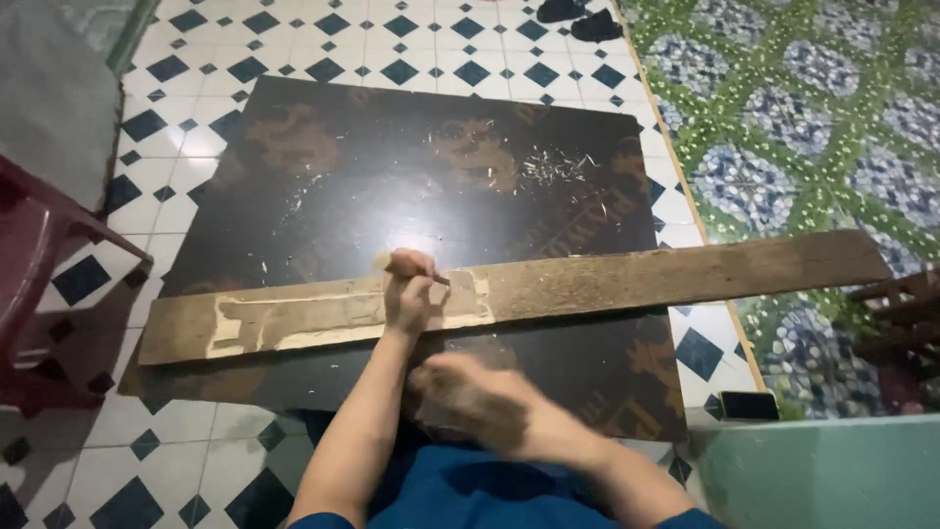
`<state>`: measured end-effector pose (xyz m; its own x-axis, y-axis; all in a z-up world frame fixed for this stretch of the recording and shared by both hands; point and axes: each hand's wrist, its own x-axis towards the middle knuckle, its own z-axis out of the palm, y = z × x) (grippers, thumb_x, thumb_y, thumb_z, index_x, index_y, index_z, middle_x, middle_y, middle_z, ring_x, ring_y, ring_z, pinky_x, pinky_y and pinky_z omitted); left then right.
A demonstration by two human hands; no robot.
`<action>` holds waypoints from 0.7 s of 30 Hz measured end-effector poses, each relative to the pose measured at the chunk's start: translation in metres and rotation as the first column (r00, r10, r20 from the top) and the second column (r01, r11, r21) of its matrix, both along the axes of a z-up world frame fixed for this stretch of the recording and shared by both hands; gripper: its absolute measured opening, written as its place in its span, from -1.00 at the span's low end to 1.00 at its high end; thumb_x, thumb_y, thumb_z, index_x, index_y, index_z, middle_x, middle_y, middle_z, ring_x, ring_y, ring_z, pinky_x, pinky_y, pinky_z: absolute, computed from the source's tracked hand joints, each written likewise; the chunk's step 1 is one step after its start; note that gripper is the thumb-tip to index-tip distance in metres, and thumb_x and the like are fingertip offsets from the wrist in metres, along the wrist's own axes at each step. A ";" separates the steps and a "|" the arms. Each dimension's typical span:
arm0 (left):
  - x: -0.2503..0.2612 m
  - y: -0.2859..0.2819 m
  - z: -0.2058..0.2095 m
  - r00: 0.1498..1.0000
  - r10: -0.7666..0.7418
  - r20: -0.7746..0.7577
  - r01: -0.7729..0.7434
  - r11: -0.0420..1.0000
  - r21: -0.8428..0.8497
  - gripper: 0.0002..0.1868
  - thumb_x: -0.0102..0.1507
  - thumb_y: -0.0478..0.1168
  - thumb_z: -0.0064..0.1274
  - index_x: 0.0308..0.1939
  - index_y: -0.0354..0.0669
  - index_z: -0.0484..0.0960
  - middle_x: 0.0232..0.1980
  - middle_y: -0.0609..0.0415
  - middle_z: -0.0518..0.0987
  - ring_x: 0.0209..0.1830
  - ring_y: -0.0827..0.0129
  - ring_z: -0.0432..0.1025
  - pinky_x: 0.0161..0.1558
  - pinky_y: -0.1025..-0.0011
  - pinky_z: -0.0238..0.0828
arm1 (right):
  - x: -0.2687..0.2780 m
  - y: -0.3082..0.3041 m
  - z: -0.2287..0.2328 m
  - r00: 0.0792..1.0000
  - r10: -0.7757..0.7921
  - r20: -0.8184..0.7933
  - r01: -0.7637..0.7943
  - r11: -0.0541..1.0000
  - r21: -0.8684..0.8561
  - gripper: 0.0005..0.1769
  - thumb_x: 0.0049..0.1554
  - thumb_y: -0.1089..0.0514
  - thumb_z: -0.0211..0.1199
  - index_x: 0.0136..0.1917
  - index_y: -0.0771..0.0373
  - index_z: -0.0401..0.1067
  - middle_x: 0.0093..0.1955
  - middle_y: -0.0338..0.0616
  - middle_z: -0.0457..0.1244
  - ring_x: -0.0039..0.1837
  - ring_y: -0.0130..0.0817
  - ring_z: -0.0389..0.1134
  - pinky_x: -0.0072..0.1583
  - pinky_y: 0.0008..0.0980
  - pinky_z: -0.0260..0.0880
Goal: Using a hammer and a chisel to carve a shape into a wooden plank on the floor.
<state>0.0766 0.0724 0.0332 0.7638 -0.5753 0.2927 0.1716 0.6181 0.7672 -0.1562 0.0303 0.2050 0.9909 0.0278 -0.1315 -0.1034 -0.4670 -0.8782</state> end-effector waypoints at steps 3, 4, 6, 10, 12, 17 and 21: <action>0.009 -0.006 0.023 0.926 0.011 0.376 -0.113 0.961 0.251 -0.81 0.28 -0.47 -0.12 -0.22 -0.03 0.38 -0.27 0.18 0.40 -0.26 0.42 0.27 -0.14 0.44 0.29 | 0.012 -0.086 -0.160 0.953 0.200 0.229 -0.244 0.953 0.181 -0.49 0.37 0.23 -0.09 0.56 0.29 0.02 0.39 -0.16 0.19 0.35 -0.49 0.25 0.40 -0.63 0.26; 0.013 -0.013 0.014 0.927 0.019 0.375 -0.120 0.961 0.248 -0.81 0.28 -0.47 -0.12 -0.22 -0.03 0.38 -0.27 0.18 0.40 -0.26 0.42 0.27 -0.14 0.44 0.29 | 0.004 -0.091 -0.131 0.951 0.209 0.227 -0.251 0.952 0.178 -0.49 0.37 0.23 -0.09 0.56 0.29 0.02 0.39 -0.16 0.19 0.35 -0.49 0.25 0.40 -0.63 0.26; 0.022 -0.029 0.000 0.971 -0.092 0.221 0.022 0.954 0.300 -0.78 0.26 -0.34 0.09 -0.05 -0.06 0.44 -0.26 0.19 0.46 -0.29 0.49 0.36 -0.20 0.47 0.38 | -0.009 -0.104 -0.070 0.991 -0.060 0.123 0.063 0.998 -0.023 -0.36 0.21 0.06 0.12 0.53 -0.01 0.08 0.35 -0.25 0.26 0.33 -0.37 0.33 0.34 -0.46 0.35; 0.035 -0.044 -0.003 0.946 -0.169 0.275 0.057 0.927 0.372 -0.77 0.27 -0.41 0.06 -0.02 -0.13 0.46 -0.27 0.20 0.43 -0.28 0.47 0.37 -0.19 0.42 0.40 | -0.001 -0.091 0.028 0.879 -0.467 0.096 0.469 0.809 -0.354 -0.14 -0.03 -0.18 0.44 0.49 -0.46 0.18 0.29 -0.38 0.37 0.28 -0.19 0.46 0.24 -0.20 0.48; 0.036 -0.051 -0.006 0.928 -0.216 0.302 0.079 0.909 0.409 -0.74 0.32 -0.31 0.13 0.07 -0.21 0.49 -0.13 0.00 0.54 -0.01 0.26 0.42 0.09 0.06 0.41 | -0.002 -0.090 0.043 0.865 -0.502 0.006 0.465 0.796 -0.387 -0.17 -0.03 -0.41 0.26 0.49 -0.49 0.16 0.41 -0.45 0.31 0.31 -0.20 0.44 0.20 -0.26 0.48; 0.033 -0.064 0.011 0.879 -0.305 0.367 0.137 0.898 0.418 -0.62 0.42 0.19 -0.14 -0.12 -0.01 0.47 -0.46 0.21 0.41 -0.45 0.51 0.29 -0.28 0.47 0.34 | 0.002 -0.096 0.036 0.865 -0.502 0.023 0.462 0.778 -0.426 -0.15 -0.05 -0.51 0.21 0.49 -0.53 0.13 0.45 -0.56 0.28 0.36 -0.23 0.37 0.18 -0.15 0.48; 0.031 -0.071 0.007 0.870 -0.349 0.347 0.150 0.860 0.488 -0.32 0.37 0.50 -0.47 -0.25 0.08 0.48 -0.52 0.26 0.39 -0.54 0.53 0.23 -0.38 0.50 0.22 | 0.001 -0.116 0.019 0.861 -0.494 0.120 0.497 0.767 -0.407 -0.11 -0.10 -0.57 0.21 0.48 -0.48 0.19 0.46 -0.46 0.28 0.32 -0.11 0.40 0.15 -0.10 0.46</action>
<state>0.1071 0.0009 0.0403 0.4414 -0.8703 0.2186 -0.1178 0.1853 0.9756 -0.1551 -0.0854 0.2235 0.8526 -0.5224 -0.0115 -0.4169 -0.6669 -0.6177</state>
